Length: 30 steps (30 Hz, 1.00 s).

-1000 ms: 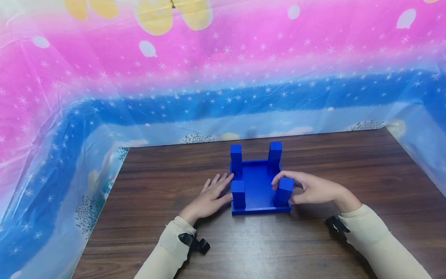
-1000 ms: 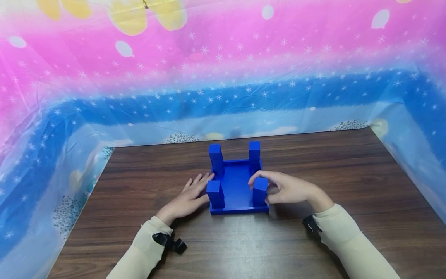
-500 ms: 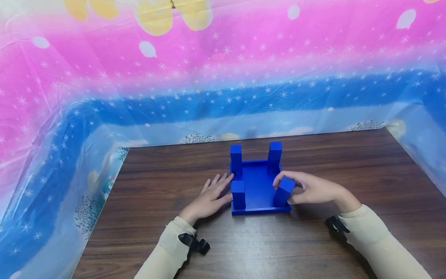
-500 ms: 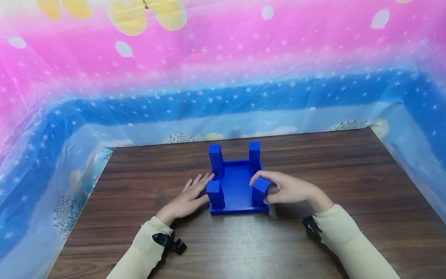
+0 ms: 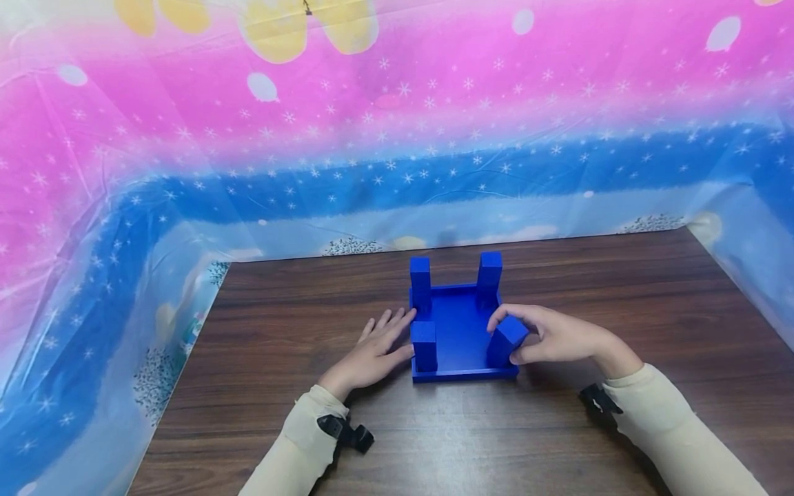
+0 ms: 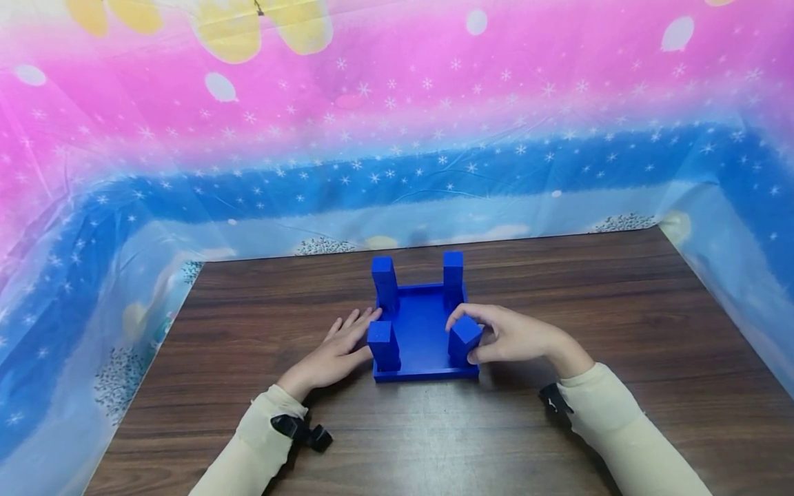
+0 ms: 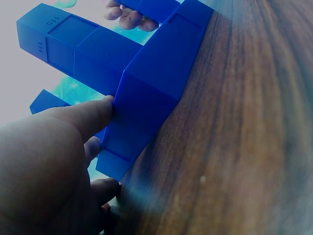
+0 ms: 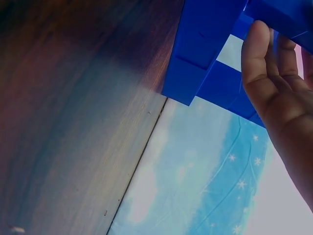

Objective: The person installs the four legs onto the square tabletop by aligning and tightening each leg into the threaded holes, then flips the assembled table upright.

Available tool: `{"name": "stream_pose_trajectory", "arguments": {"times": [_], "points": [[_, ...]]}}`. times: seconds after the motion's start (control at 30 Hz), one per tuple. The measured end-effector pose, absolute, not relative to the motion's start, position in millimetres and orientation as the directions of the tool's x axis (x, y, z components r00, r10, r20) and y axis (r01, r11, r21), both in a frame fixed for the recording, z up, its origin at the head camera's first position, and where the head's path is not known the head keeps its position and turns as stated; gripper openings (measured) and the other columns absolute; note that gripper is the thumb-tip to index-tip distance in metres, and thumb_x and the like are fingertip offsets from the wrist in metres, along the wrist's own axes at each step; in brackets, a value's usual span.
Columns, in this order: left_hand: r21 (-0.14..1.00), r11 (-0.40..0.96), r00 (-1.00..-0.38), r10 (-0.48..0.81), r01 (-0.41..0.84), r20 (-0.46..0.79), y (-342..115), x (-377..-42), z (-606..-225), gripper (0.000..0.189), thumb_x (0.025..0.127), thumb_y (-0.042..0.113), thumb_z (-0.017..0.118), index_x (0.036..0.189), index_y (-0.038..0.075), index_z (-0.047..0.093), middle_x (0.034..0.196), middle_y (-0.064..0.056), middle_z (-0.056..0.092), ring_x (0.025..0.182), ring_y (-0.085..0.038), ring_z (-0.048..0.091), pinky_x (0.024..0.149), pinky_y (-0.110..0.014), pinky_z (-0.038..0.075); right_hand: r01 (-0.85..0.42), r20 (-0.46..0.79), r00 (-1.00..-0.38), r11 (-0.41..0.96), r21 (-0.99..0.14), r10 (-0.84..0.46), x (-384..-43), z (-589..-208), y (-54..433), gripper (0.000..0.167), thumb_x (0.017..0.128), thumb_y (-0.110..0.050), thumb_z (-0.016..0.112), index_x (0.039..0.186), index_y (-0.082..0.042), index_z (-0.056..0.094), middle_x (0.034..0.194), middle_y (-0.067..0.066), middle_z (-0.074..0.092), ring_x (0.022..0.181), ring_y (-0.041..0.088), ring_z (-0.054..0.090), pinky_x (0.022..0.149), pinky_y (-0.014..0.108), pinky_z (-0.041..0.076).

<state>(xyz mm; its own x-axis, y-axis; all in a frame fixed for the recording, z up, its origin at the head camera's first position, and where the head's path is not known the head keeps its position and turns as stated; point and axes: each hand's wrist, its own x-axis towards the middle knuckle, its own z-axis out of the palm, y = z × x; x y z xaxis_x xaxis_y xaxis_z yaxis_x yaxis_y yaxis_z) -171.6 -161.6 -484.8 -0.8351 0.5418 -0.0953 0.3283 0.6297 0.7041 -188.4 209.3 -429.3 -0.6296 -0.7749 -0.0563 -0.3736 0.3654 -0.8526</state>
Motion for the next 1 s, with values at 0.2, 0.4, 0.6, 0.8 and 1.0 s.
{"name": "stream_pose_trajectory", "arguments": {"times": [0.2, 0.4, 0.6, 0.8, 1.0], "points": [[0.706, 0.628, -0.835, 0.542, 0.327, -0.095, -161.1, -171.4, -484.2, 0.069, 0.112, 0.046, 0.047, 0.171, 0.025, 0.017, 0.176, -0.011, 0.015, 0.163, -0.03, -0.001, 0.129, -0.054, -0.006, -0.321, -0.081, -0.639, 0.361, -0.876, -0.765, -187.7, -428.5, 209.1, 0.045, 0.094, -0.01, 0.078, 0.132, -0.004, 0.056, 0.141, 0.022, 0.05, 0.097, 0.025, 0.062, 0.065, 0.034, 0.059], [0.7, 0.633, -0.838, 0.538, 0.331, -0.091, -161.0, -171.3, -484.2, 0.069, 0.112, 0.044, 0.048, 0.171, 0.024, 0.018, 0.175, -0.011, 0.016, 0.163, -0.03, 0.0, 0.129, -0.054, -0.005, -0.298, -0.096, -0.644, 0.365, -0.882, -0.759, -188.6, -429.2, 208.4, 0.049, 0.094, -0.01, 0.079, 0.136, -0.003, 0.054, 0.142, 0.021, 0.048, 0.071, 0.012, 0.059, 0.058, 0.032, 0.057], [0.692, 0.64, -0.839, 0.536, 0.336, -0.089, -160.6, -171.7, -484.8, 0.069, 0.112, 0.044, 0.049, 0.171, 0.023, 0.019, 0.175, -0.012, 0.017, 0.163, -0.031, 0.001, 0.129, -0.055, -0.004, -0.305, -0.079, -0.634, 0.344, -0.888, -0.769, -190.0, -430.8, 209.7, 0.053, 0.093, -0.011, 0.08, 0.138, -0.003, 0.054, 0.141, 0.021, 0.047, 0.059, 0.005, 0.045, 0.056, 0.028, 0.054], [0.693, 0.638, -0.839, 0.537, 0.336, -0.087, -160.9, -171.6, -484.7, 0.069, 0.112, 0.044, 0.048, 0.171, 0.023, 0.019, 0.175, -0.013, 0.017, 0.163, -0.031, 0.001, 0.129, -0.055, -0.004, -0.383, -0.013, -0.612, 0.31, -0.87, -0.791, -191.1, -431.4, 212.5, 0.053, 0.091, -0.003, 0.077, 0.139, -0.007, 0.056, 0.144, 0.021, 0.052, 0.082, 0.007, 0.055, 0.068, 0.03, 0.056], [0.691, 0.64, -0.839, 0.537, 0.336, -0.09, -160.9, -171.9, -485.3, 0.069, 0.112, 0.044, 0.048, 0.171, 0.023, 0.019, 0.175, -0.012, 0.017, 0.163, -0.03, 0.001, 0.129, -0.055, -0.004, -0.373, 0.013, -0.565, 0.241, -0.896, -0.825, -192.0, -430.6, 212.7, 0.061, 0.085, 0.017, 0.058, 0.14, -0.01, 0.055, 0.142, 0.021, 0.056, 0.055, 0.007, 0.039, 0.054, 0.025, 0.048]]}}
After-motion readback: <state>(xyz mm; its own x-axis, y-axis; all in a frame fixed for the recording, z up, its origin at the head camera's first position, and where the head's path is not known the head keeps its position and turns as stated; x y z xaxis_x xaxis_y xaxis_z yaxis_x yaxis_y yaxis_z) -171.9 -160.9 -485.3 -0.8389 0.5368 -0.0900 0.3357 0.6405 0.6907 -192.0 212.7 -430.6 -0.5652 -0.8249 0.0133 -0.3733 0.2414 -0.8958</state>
